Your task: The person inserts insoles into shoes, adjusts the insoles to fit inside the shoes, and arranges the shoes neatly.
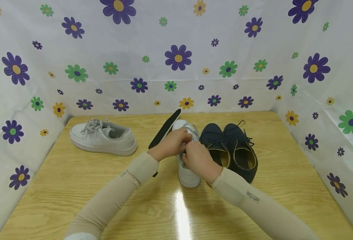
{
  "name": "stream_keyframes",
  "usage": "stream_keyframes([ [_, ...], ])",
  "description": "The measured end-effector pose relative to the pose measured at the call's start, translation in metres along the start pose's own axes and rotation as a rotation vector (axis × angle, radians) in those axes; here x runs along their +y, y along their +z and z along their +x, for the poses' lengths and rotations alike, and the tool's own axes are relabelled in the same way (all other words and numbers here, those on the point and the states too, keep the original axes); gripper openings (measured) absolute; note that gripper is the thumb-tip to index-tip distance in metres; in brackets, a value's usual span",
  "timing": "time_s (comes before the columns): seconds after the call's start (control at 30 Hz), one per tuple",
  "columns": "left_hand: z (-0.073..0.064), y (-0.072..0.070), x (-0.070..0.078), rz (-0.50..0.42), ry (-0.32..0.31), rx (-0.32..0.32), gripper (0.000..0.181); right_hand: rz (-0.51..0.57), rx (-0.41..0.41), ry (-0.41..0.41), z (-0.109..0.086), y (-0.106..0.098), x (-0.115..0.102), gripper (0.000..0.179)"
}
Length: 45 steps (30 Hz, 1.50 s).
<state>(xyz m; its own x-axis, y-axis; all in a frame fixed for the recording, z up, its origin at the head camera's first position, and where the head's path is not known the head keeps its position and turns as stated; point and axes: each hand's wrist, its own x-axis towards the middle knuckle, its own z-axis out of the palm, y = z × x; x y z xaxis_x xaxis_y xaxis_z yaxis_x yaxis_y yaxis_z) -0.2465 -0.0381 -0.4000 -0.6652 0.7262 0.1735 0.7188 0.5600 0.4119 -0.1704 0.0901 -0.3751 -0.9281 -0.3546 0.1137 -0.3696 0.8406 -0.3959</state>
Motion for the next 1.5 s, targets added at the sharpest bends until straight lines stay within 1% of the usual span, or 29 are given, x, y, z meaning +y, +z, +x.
stream_keyframes([
  [0.1, 0.000, 0.002, 0.001, -0.014, -0.001, -0.008, 0.020, -0.001, 0.000, -0.025, 0.001, 0.009, 0.007, 0.043],
  [0.2, 0.000, 0.004, 0.002, -0.033, -0.002, -0.016, 0.014, 0.044, -0.038, -0.046, -0.003, 0.010, 0.011, 0.041],
  [0.3, 0.000, 0.005, 0.003, -0.033, 0.004, -0.015, 0.012, 0.101, -0.127, -0.031, -0.012, 0.001, 0.011, 0.040],
  [0.37, 0.000, 0.004, 0.003, -0.023, 0.013, -0.012, 0.013, 0.112, -0.175, -0.016, -0.018, -0.010, 0.008, 0.033],
  [0.47, 0.001, 0.002, 0.003, -0.003, 0.022, 0.002, 0.013, 0.092, -0.197, -0.023, -0.024, -0.025, 0.004, 0.018],
  [0.57, 0.003, 0.000, 0.003, 0.008, 0.018, 0.012, 0.013, 0.082, -0.185, -0.049, -0.022, -0.034, 0.003, 0.014],
  [0.63, 0.003, -0.001, 0.002, 0.015, 0.013, 0.015, 0.013, 0.076, -0.187, -0.047, -0.018, -0.034, 0.004, 0.013],
  [0.8, 0.004, -0.002, 0.002, 0.033, 0.000, 0.014, 0.014, 0.066, -0.196, -0.036, -0.008, -0.026, 0.009, 0.014],
  [0.9, 0.004, -0.002, 0.002, 0.038, -0.008, 0.011, 0.014, 0.049, -0.223, -0.029, -0.003, -0.022, 0.010, 0.015],
  [1.03, 0.002, -0.001, 0.002, 0.038, -0.010, 0.009, 0.014, -0.002, -0.300, -0.049, 0.005, -0.021, 0.012, 0.018],
  [1.13, 0.002, 0.001, 0.001, 0.036, -0.007, 0.013, 0.015, -0.042, -0.376, -0.091, 0.012, -0.020, 0.013, 0.021],
  [1.2, 0.002, 0.002, 0.001, 0.033, -0.001, 0.013, 0.017, -0.059, -0.435, -0.103, 0.016, -0.020, 0.014, 0.023],
  [1.3, 0.003, 0.004, 0.001, 0.031, 0.007, 0.004, 0.017, -0.061, -0.512, -0.082, 0.018, -0.023, 0.013, 0.027],
  [1.37, 0.003, 0.005, 0.002, 0.034, 0.001, -0.001, 0.017, -0.052, -0.557, -0.045, 0.018, -0.025, 0.013, 0.031],
  [1.43, 0.003, 0.005, 0.002, 0.038, -0.010, -0.001, 0.015, -0.040, -0.588, -0.024, 0.017, -0.027, 0.013, 0.037],
  [1.5, 0.002, 0.004, 0.002, 0.045, -0.020, 0.002, 0.013, -0.031, -0.614, -0.021, 0.017, -0.028, 0.013, 0.039],
])
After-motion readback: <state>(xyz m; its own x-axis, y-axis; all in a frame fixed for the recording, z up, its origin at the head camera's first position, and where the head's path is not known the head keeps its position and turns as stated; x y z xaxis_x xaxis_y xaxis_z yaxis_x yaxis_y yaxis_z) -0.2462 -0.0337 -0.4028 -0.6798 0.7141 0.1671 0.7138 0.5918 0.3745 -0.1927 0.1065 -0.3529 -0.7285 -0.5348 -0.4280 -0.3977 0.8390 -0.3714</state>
